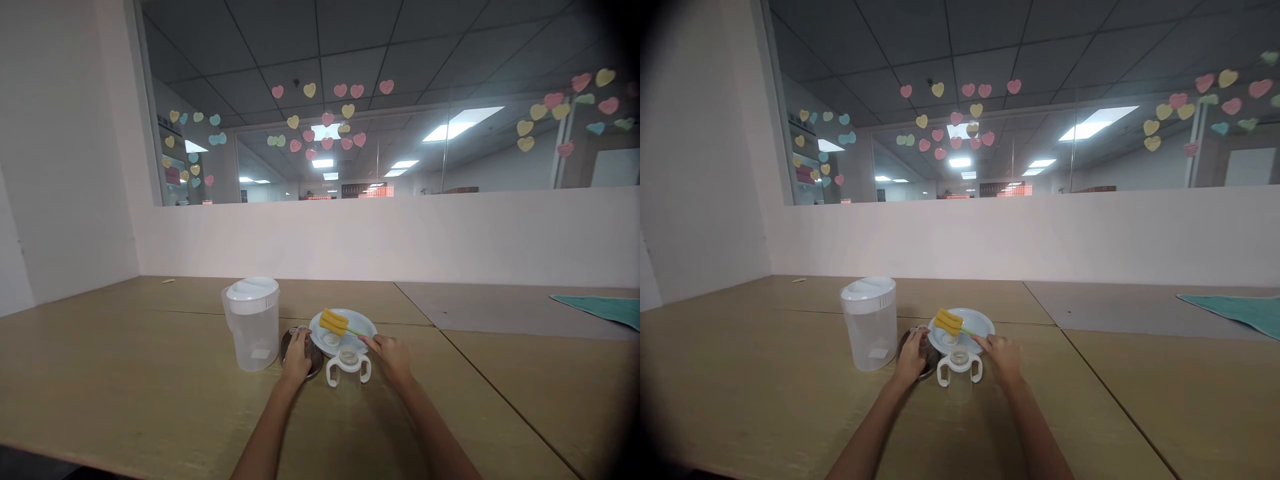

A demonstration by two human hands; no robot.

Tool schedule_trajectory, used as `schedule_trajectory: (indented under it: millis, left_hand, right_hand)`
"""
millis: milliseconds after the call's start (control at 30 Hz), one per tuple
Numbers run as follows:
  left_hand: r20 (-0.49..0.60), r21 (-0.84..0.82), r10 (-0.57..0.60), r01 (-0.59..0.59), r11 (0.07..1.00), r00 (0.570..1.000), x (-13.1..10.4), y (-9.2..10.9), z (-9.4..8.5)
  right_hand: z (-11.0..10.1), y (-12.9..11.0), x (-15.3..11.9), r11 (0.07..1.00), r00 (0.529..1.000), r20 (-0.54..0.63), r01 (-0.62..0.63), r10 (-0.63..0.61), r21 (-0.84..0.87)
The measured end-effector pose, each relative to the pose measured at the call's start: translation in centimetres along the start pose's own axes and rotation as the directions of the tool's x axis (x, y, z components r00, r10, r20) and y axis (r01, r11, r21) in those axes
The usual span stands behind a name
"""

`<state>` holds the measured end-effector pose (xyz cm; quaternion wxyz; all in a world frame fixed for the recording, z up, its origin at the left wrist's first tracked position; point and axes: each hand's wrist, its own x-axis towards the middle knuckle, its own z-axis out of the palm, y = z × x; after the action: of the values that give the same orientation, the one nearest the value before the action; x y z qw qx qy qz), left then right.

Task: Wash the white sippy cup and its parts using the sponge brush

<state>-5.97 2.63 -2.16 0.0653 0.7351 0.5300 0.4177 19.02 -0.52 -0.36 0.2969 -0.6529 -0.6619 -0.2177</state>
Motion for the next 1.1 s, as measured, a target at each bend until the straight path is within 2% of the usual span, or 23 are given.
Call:
schedule_trajectory:
  millis: [233,367,467,700,867,967,1100]
  left_hand:
    - [-0.024,0.024,-0.006,0.007,1.000,1.000,-0.1,0.7,-0.4]
    - [-0.079,0.041,-0.012,0.015,0.999,0.997,0.0,1.3,-1.2]
    - [-0.100,0.050,0.010,-0.005,0.999,0.995,-0.1,1.7,-1.5]
    - [-0.134,0.148,0.169,-0.149,0.978,0.976,-0.7,2.5,-1.1]
    - [-0.115,0.177,0.189,-0.167,0.970,0.975,-0.8,2.7,-0.9]
    - [-0.087,0.186,0.183,-0.165,0.969,0.979,-0.8,2.9,-0.9]
    - [-0.056,0.207,0.206,-0.191,0.960,0.977,-1.1,3.5,-0.8]
  right_hand:
    - [-1.8,-0.1,0.3,0.994,0.985,0.160,-0.043,0.060,-0.105]
    - [-1.8,0.2,0.4,0.992,0.990,0.093,-0.095,0.102,-0.078]
    - [-1.4,0.4,0.5,0.996,0.995,0.051,-0.084,0.085,-0.036]
    - [-1.4,0.9,0.3,0.999,1.000,0.017,-0.013,0.014,-0.041]
    - [-1.4,0.9,0.2,0.996,0.998,-0.028,-0.066,0.064,-0.067]
    - [-1.8,0.4,0.3,0.993,0.996,0.036,-0.078,0.081,-0.092]
    - [-2.3,-0.8,0.5,0.995,0.988,0.145,-0.030,0.045,-0.100]
